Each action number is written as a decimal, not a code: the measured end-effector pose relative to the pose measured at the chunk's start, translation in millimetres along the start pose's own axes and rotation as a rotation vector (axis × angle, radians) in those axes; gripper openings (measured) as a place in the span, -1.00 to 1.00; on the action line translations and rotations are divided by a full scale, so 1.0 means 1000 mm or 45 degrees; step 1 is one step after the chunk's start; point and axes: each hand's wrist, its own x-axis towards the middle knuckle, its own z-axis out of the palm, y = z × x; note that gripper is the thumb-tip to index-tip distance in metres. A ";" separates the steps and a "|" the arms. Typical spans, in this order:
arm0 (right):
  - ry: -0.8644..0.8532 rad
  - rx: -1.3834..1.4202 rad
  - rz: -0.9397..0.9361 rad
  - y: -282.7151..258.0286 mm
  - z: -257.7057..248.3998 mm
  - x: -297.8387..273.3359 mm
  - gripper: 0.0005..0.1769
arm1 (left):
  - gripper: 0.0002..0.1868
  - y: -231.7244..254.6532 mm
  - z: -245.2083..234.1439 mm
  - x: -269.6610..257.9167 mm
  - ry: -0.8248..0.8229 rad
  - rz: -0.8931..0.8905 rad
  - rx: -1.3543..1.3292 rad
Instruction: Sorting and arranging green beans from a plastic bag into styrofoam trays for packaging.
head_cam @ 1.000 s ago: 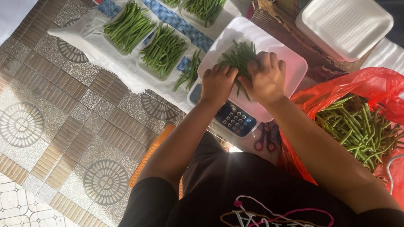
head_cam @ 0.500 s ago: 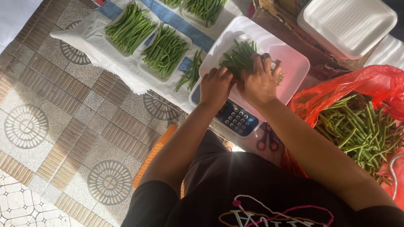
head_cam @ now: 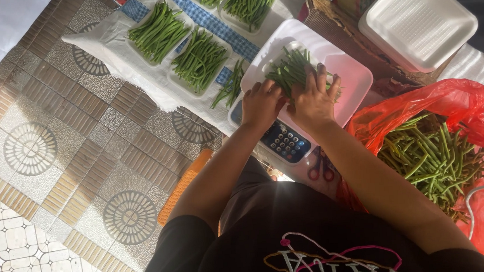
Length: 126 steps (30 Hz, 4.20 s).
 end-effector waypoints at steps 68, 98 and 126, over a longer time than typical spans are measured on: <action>0.913 0.447 0.585 0.183 -0.104 -0.244 -0.45 | -0.37 -0.033 -0.068 -0.004 0.012 -0.638 -0.259; 0.295 0.582 1.164 0.199 -0.114 -0.279 -0.78 | -0.77 0.019 -0.038 -0.001 0.038 -0.116 -0.454; 0.274 0.543 1.059 0.138 -0.086 -0.217 -0.73 | -0.67 0.242 -0.001 0.079 -0.507 0.694 -0.058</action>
